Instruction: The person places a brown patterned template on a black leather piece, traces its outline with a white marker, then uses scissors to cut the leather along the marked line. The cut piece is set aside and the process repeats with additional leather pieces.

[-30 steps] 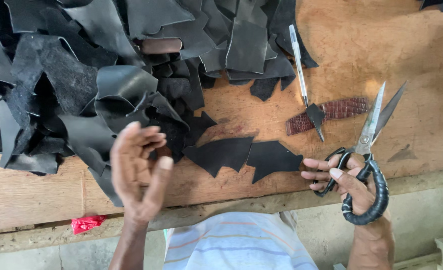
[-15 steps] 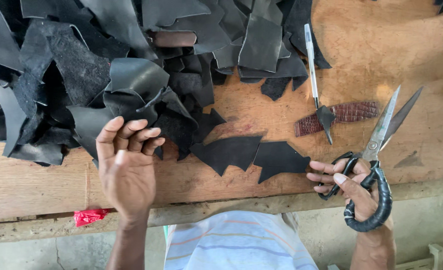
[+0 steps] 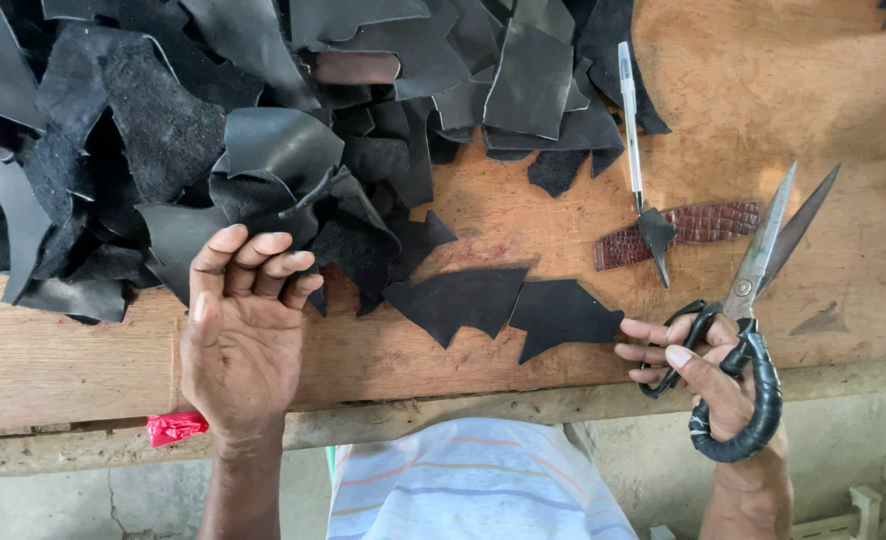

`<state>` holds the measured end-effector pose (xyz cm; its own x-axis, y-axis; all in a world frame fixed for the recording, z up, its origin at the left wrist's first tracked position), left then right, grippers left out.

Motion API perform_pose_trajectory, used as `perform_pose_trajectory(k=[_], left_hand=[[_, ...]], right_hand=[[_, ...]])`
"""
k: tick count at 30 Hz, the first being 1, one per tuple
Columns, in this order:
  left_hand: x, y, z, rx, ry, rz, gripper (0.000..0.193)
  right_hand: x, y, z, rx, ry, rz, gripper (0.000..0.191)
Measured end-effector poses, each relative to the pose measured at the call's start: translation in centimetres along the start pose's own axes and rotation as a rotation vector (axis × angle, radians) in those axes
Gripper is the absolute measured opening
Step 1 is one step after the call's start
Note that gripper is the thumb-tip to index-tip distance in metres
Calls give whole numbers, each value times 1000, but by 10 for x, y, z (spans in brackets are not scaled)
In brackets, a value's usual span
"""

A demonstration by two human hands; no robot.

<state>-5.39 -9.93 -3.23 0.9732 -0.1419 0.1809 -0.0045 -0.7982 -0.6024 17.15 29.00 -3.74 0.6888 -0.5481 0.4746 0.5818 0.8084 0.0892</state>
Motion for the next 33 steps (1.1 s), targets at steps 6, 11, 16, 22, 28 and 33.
perform_pose_trajectory(k=[6,11,16,22,28,33], left_hand=[[2,-5,0,-30,-13,15,54],[4,-11,4,-48,-29,23,50],[5,-17,5,-88,-40,49,48],[6,-23,7,-128,-54,56,47],[17,-60,9,-718,-197,190,58],[18,-96,48,-1537,-228,552,116]], right_hand=[[0,3,-2,-8,-13,0,14],[1,7,-5,-56,6,9,15],[0,11,-7,-68,17,19,17],[0,13,-6,-90,78,38,17],[0,17,-7,-72,62,17,16],[1,17,-9,-95,57,30,16]])
Point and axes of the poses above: each hand's wrist, its own x-axis away from the middle knuckle, its own y-axis out of the back of the hand, z = x × y, the point moved 3 cm from there along -x, towards the middle knuckle, and after that the axes turned 11 degrees about -z, right-handed, at the moved point
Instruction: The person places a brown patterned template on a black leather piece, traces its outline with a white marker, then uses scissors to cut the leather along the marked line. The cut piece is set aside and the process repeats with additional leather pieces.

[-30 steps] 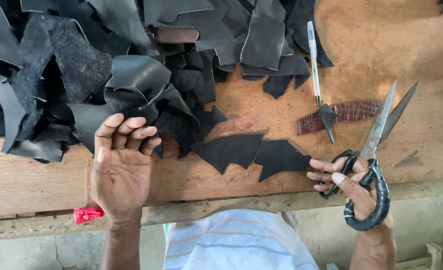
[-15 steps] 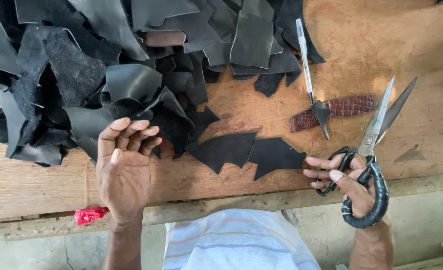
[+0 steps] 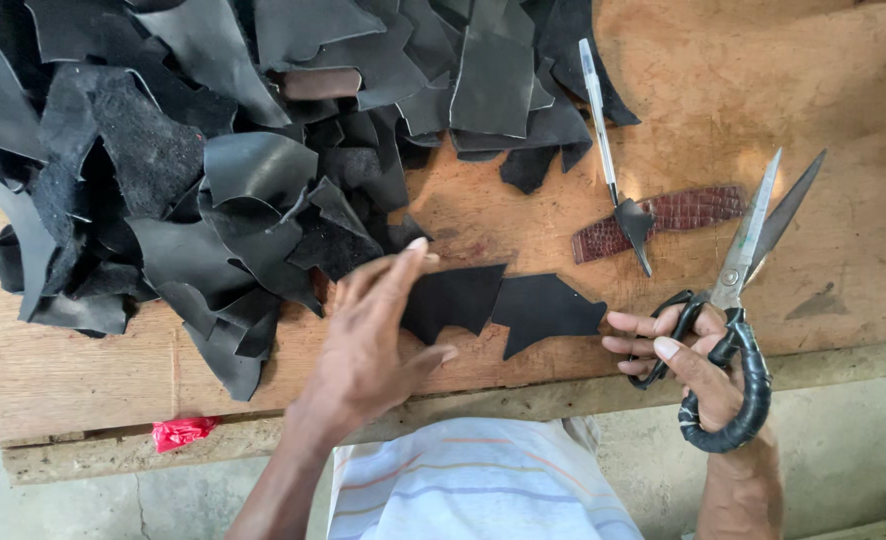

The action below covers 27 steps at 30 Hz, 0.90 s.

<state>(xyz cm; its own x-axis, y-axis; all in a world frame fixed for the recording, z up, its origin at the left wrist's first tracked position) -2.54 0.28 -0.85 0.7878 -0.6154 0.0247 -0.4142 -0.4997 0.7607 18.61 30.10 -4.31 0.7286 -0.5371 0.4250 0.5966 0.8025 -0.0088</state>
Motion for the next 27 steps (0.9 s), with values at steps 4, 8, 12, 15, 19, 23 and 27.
perform_pose_trajectory(k=[4,8,12,15,19,23,27], left_hand=[[2,4,2,212,-118,-91,112],[4,1,6,209,-133,-135,110],[6,-2,4,211,-132,-171,109],[7,-3,3,211,-111,-160,107],[6,-2,1,177,-153,-181,105],[4,-4,0,140,-126,-181,105],[2,-1,-3,145,-134,-170,102]], right_hand=[[1,2,-2,-23,-15,-7,17],[0,3,-3,-48,-38,14,17],[0,1,-1,-15,-24,10,17],[1,-1,2,4,-20,-2,17],[2,-4,6,24,-7,0,18],[2,-5,6,13,-6,6,17],[1,-3,4,19,3,3,17]])
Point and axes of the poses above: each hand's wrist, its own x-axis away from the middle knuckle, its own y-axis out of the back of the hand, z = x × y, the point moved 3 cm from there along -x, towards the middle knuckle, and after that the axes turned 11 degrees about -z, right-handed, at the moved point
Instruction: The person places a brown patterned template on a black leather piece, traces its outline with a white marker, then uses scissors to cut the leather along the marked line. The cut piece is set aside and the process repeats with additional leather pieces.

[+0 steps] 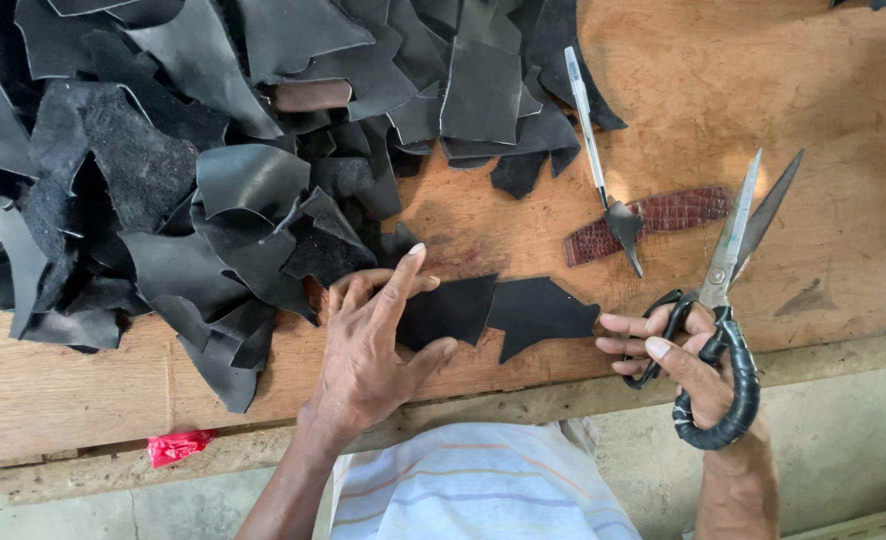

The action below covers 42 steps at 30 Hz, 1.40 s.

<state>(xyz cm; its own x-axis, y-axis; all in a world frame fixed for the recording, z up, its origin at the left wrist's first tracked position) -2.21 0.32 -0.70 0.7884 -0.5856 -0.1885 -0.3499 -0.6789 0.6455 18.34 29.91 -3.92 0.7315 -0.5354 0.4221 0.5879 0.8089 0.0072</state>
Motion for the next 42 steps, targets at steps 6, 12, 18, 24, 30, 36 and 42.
perform_pose_trajectory(k=[6,12,18,24,30,36,42], left_hand=[[-15,-12,-22,-45,-191,-79,65],[-40,-40,-49,-27,-295,153,66],[-56,-42,-61,36,-263,200,29],[-72,-40,-48,732,300,88,19],[-87,-36,-49,1399,559,110,29],[-98,-37,-59,1433,457,15,23],[-101,-37,-67,1453,419,47,24]], right_hand=[[2,-1,1,-1,-5,-10,18],[25,-2,5,8,202,-144,30],[41,-1,6,-383,273,44,62],[59,-19,4,-205,150,-27,59],[72,-58,39,37,8,76,42],[70,-83,74,304,-18,42,42],[68,-99,88,394,35,40,42]])
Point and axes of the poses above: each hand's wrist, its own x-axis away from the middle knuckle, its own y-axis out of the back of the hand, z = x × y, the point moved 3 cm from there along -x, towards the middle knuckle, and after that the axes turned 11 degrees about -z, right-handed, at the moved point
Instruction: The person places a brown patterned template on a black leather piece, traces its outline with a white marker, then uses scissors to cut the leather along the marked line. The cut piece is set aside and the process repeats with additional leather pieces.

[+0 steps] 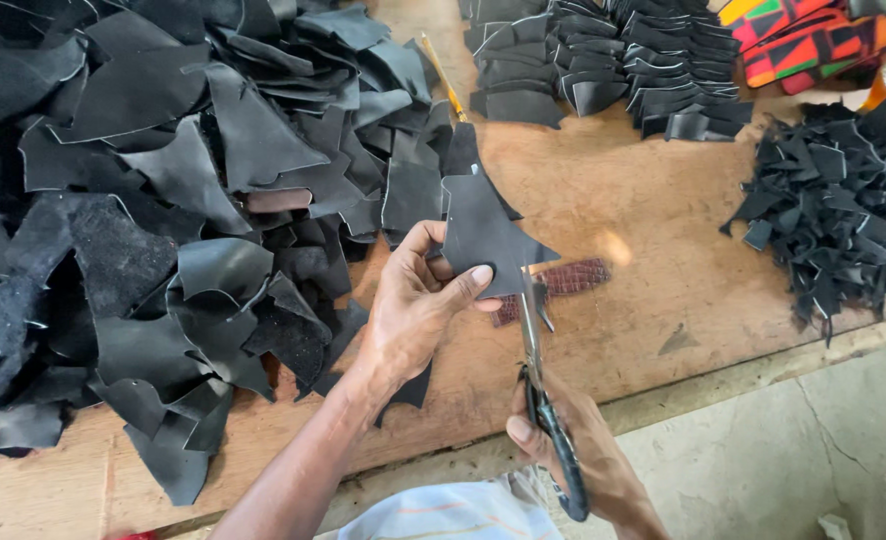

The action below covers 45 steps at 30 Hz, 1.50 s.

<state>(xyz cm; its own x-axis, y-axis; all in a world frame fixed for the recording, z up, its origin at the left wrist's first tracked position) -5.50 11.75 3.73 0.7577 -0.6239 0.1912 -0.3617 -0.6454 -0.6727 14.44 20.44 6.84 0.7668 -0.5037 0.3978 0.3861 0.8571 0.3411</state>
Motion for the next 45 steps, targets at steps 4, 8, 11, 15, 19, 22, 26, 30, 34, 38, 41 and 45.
perform_pose_trajectory(k=[4,8,11,15,19,22,26,30,34,38,41,45], left_hand=[[2,-2,-3,-52,-15,11,22],[6,-3,-8,-87,-23,6,22],[9,-4,-11,-107,-29,1,21],[10,-5,-14,-142,-36,7,20],[9,-6,-13,-148,-22,-2,21],[8,-6,-12,-148,-18,-3,21],[7,-3,-11,-125,-34,4,23],[7,-1,-10,-117,-21,-7,23],[6,-2,-11,-110,-29,5,23],[6,-1,-12,-116,-23,7,24],[5,-1,-12,-119,-22,12,24],[4,0,-13,-103,-12,20,24]], right_hand=[[-5,-1,5,101,56,-29,42],[-6,-5,5,50,25,-32,39],[-6,-6,5,14,0,-37,37],[-7,-7,3,37,-11,-60,33],[-8,-8,3,153,3,-119,30],[-9,-11,7,135,48,-100,29],[-9,-12,15,71,149,-51,23],[-11,-13,11,87,95,-70,22],[-12,-15,0,129,76,-139,22],[-14,-15,-9,111,54,-192,18],[-16,-17,-13,59,63,-182,15],[-17,-18,-16,41,33,-186,12]])
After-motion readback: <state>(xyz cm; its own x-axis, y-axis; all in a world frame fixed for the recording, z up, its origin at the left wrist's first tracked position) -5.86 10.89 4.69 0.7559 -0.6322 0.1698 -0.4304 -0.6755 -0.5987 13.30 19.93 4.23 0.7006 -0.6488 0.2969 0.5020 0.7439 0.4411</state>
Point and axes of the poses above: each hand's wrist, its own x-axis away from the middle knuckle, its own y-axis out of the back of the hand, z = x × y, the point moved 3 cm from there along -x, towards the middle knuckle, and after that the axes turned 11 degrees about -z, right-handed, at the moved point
